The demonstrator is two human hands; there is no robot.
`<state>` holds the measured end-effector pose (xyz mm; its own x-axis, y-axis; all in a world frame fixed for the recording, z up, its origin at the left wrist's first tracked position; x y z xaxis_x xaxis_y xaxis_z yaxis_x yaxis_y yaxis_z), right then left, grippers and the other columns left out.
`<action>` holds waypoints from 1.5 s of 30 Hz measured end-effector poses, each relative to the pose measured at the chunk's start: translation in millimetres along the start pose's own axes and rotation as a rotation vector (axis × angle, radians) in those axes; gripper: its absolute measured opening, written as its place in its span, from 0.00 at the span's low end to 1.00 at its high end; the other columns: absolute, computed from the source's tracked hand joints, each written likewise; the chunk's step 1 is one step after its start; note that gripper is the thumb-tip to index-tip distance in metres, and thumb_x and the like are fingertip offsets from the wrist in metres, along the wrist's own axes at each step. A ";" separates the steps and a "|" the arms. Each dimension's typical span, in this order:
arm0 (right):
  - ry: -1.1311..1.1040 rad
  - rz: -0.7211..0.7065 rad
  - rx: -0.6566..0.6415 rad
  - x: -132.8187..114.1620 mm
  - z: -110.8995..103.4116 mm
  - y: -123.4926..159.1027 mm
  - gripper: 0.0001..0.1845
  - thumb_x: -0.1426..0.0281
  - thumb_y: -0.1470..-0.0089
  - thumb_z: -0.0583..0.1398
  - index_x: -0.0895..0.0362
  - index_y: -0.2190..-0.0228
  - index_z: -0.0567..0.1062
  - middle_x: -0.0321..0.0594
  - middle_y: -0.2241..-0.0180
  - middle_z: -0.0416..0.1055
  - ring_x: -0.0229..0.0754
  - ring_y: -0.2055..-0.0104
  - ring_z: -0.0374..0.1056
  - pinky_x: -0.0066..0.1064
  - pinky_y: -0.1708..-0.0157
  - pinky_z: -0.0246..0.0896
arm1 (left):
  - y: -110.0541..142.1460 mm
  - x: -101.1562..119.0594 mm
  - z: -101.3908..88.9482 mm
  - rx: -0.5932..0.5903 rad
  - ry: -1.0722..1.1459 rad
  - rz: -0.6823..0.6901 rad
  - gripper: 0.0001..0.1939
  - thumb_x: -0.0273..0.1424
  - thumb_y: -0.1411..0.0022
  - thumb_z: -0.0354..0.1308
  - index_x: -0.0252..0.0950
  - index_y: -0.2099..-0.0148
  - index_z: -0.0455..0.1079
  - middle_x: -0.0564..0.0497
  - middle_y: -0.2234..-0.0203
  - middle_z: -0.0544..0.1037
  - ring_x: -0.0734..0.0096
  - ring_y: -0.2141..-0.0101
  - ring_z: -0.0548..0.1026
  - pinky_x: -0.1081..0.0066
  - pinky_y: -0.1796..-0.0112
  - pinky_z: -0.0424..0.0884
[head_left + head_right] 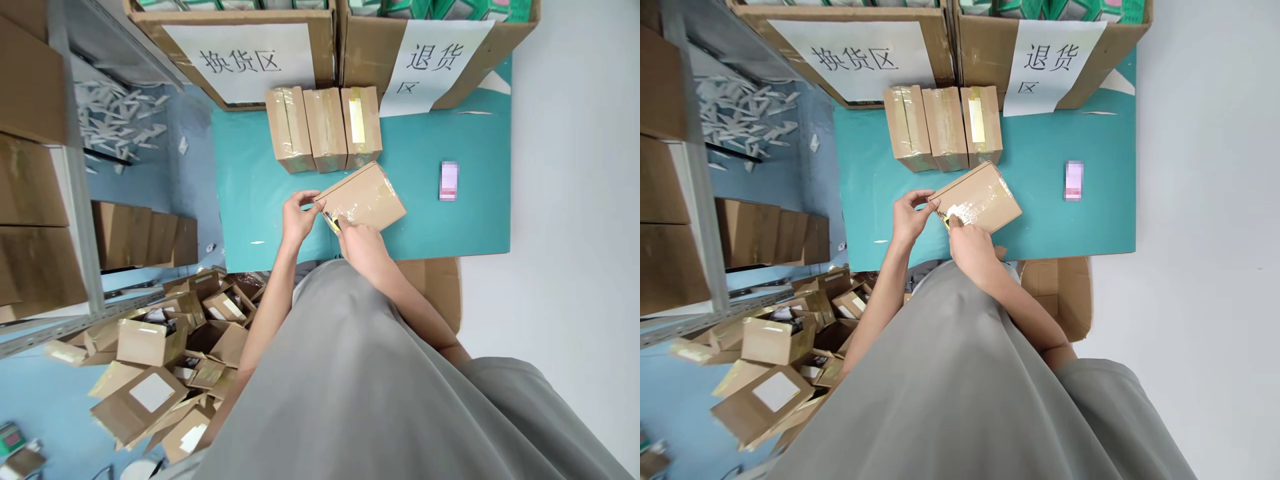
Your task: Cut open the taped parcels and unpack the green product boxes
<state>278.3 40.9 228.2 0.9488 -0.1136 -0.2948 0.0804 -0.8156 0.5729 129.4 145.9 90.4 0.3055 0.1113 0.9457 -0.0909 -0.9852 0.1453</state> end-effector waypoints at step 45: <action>0.129 0.041 -0.141 0.6 24.1 25.6 0.38 0.81 0.26 0.52 0.62 0.20 0.55 0.61 0.51 0.85 0.56 0.46 0.85 0.41 0.47 0.78 | 15.0 12.6 2.5 0.071 -0.085 0.036 0.15 0.43 0.30 0.70 0.37 0.51 0.81 0.42 0.54 0.85 0.59 0.54 0.84 0.63 0.54 0.84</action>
<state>273.5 6.3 224.3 0.9828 -0.0640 -0.1735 0.0741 -0.7235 0.6864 134.2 132.3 103.8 0.3825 0.0670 0.9215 -0.0372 -0.9954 0.0878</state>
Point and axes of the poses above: each hand's wrist, its own y-axis away from the middle knuckle, its own z-axis out of the palm, x = y × z, the point moved 7 cm from there along -y, towards the middle knuckle
